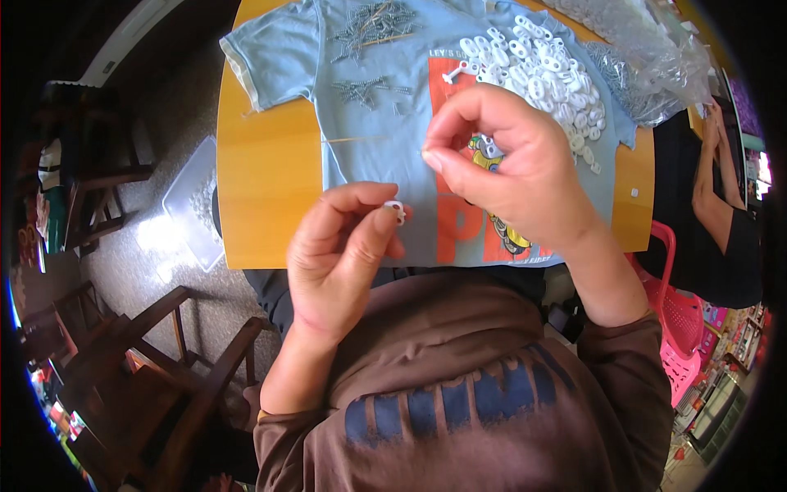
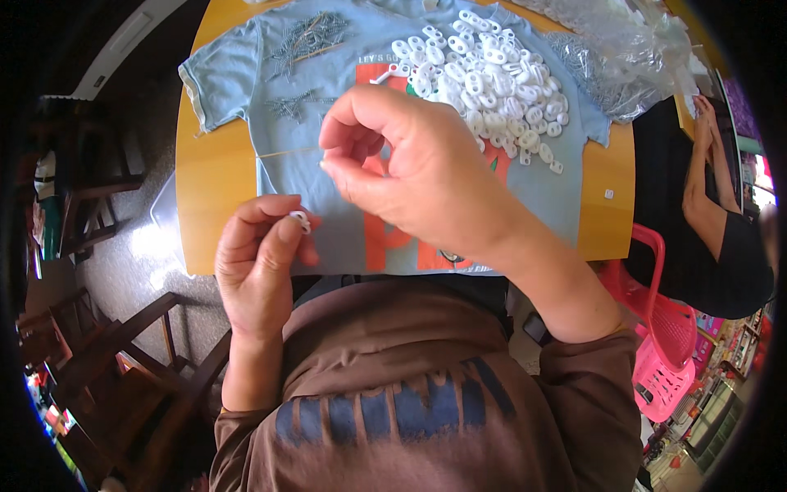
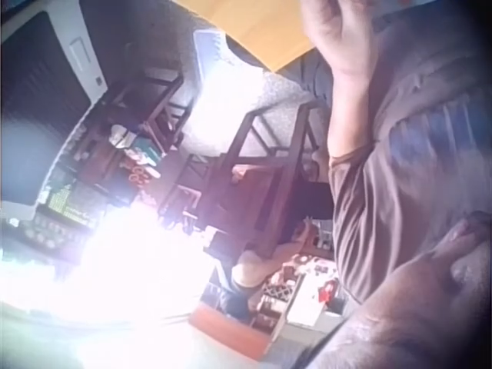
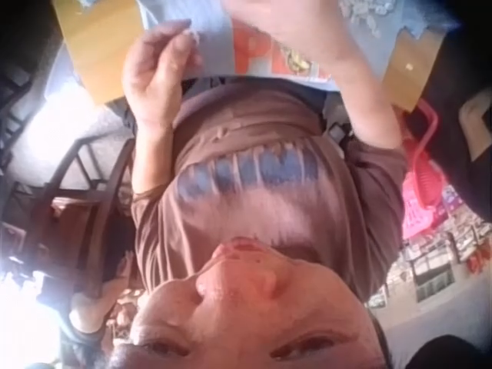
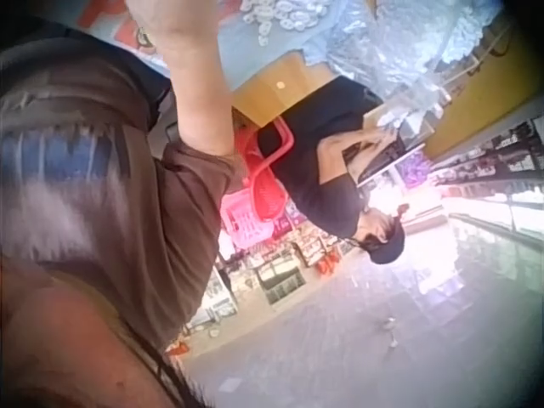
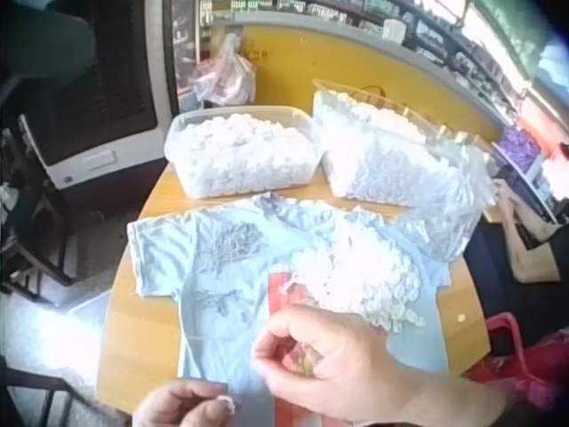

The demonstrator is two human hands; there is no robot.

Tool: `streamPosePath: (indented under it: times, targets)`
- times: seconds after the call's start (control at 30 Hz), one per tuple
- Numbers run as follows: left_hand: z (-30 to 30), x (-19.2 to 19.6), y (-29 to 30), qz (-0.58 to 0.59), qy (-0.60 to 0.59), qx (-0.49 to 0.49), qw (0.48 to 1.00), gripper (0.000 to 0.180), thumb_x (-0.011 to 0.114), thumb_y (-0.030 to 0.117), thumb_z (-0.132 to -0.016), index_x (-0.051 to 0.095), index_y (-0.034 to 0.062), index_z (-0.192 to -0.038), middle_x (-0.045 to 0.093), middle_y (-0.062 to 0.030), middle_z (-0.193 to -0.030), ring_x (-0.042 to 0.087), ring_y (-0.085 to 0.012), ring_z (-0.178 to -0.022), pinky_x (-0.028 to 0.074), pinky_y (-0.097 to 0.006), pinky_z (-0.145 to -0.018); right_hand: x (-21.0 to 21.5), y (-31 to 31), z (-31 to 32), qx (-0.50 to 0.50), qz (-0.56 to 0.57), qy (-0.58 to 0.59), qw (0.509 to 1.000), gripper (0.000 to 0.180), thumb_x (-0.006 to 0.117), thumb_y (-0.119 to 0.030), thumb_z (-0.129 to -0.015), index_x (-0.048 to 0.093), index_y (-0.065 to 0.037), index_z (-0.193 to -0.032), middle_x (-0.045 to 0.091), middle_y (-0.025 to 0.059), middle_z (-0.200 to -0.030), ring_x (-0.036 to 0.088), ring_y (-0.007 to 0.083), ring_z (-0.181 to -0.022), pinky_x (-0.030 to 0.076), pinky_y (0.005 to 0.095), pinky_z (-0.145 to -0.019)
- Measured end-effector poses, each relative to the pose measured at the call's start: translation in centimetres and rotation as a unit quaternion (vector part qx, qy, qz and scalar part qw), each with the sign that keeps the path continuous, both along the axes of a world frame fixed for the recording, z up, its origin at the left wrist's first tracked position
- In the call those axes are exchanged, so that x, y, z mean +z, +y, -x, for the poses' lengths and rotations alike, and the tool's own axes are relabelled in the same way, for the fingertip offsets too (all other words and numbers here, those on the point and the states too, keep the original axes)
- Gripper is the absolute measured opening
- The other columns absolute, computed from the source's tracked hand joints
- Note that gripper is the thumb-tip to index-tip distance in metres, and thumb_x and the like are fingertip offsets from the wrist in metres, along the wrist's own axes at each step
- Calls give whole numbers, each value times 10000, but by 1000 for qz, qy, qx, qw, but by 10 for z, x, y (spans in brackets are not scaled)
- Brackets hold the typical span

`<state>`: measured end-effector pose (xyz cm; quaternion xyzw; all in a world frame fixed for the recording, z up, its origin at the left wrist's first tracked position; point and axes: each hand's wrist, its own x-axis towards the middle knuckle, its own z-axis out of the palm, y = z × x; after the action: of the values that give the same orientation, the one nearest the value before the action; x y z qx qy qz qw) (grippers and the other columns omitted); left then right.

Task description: The recorder is assembling small white plastic components by inserting metal springs into them and snapping various pieces together.

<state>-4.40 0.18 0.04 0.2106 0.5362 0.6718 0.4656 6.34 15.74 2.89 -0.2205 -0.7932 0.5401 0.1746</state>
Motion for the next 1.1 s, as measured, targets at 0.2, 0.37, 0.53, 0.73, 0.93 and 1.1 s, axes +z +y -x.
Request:
streamPosePath:
  times: [0.2, 0.37, 0.53, 0.73, 0.93, 1.1]
  targets:
    - [-8, 10, -7, -54, -59, -12, 997, 217, 557, 32, -864, 530, -37, -1067, 610, -85, -884, 540, -85, -651, 456, -194, -608, 6, -27, -20, 19, 108, 90, 990, 204, 583, 89, -754, 510, 7, -926, 569, 73, -860, 536, 106, -776, 440, 233, -704]
    - [-11, 14, -14, -49, -62, -8, 997, 224, 575, 18, -849, 534, -41, -1062, 599, -67, -861, 545, -84, -653, 452, -188, -603, 7, -38, -28, 29, 135, 97, 986, 201, 583, 86, -767, 510, 8, -938, 572, 80, -856, 542, 111, -775, 441, 235, -705]
    - [-16, 14, -19, -42, -44, -7, 998, 222, 583, 22, -846, 540, -33, -1057, 594, -55, -852, 540, -71, -653, 446, -177, -600, 10, -40, -31, 43, 98, 73, 992, 211, 588, 93, -760, 512, 10, -939, 573, 78, -856, 547, 114, -787, 442, 235, -713]
    - [-19, 15, -20, -56, -24, -10, 998, 217, 584, 16, -845, 548, -30, -1054, 596, -53, -872, 537, -61, -660, 444, -167, -602, 11, -43, -33, 36, 67, 76, 994, 208, 597, 99, -748, 527, 13, -924, 569, 74, -868, 558, 129, -807, 443, 242, -738]
    - [-19, 15, -21, -50, -14, -10, 999, 217, 584, 7, -843, 549, -32, -1054, 597, -53, -879, 539, -57, -664, 448, -162, -598, 11, -42, -35, 51, 24, 71, 996, 205, 600, 112, -737, 535, 16, -906, 570, 79, -867, 568, 142, -807, 449, 253, -731]
    - [-19, 13, -20, -53, -13, -7, 998, 217, 586, 5, -840, 550, -32, -1051, 595, -53, -878, 540, -55, -662, 452, -163, -598, 12, -42, -33, 50, 0, 66, 997, 190, 600, 113, -737, 538, 15, -888, 575, 81, -850, 576, 149, -786, 458, 258, -710]
